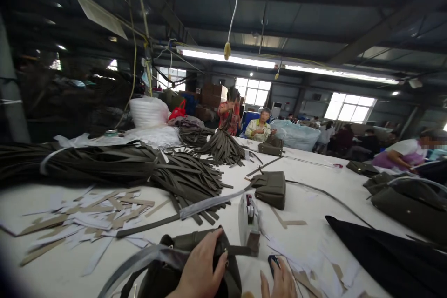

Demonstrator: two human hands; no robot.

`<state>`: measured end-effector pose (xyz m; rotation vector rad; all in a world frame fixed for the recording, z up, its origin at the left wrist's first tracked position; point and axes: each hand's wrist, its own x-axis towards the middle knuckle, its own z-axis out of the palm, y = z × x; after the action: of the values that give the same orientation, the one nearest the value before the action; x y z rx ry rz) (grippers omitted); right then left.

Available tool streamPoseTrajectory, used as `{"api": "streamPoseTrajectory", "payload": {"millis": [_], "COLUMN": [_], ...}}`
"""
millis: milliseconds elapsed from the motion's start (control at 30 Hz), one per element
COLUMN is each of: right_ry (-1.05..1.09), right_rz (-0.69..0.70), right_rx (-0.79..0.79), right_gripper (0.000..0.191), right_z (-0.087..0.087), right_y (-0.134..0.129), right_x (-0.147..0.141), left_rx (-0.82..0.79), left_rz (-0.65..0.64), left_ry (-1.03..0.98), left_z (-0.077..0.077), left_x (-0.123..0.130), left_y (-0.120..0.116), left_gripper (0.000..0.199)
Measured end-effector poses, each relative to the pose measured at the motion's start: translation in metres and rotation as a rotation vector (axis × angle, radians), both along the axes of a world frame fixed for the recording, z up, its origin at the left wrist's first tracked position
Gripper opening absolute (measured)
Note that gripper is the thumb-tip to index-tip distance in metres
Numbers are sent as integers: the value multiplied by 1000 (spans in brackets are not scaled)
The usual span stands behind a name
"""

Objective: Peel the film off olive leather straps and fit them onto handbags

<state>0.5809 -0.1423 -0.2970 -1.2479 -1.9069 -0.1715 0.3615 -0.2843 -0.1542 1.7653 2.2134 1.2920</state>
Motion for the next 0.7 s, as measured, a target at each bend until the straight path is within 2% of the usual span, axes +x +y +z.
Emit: {"api": "streamPoseTrajectory", "payload": {"millis": [67, 167, 267, 367, 467, 600, 700], "right_ry": [9, 46, 85, 95, 77, -54, -280], "right_rz": [107, 206, 280, 372, 502, 717, 862], "right_rx": [-31, -58, -45, -39, -27, -34, 19], "right_gripper": [56, 55, 55, 50, 42, 43, 50], "right_z": [27, 64, 89, 106, 127, 163, 178], "right_y": [-24, -56, -76, -87, -98, -109, -109], "right_x": [-8, -15, -21, -31, -50, -93, -129], "left_rx": [39, 79, 101, 87, -19, -217, -264], "left_rz": [18, 74, 196, 334, 387, 265, 193], "left_ry": [86, 128, 131, 122, 62, -127, -228], "left_z": [16, 43, 54, 42, 15, -19, -27], "left_x": [-4, -23, -56, -88, -108, -118, -123], "left_y": [-14, -41, -75, -113, -149, -172, -172], "left_gripper": [53, 48, 42, 39, 40, 46, 47]}}
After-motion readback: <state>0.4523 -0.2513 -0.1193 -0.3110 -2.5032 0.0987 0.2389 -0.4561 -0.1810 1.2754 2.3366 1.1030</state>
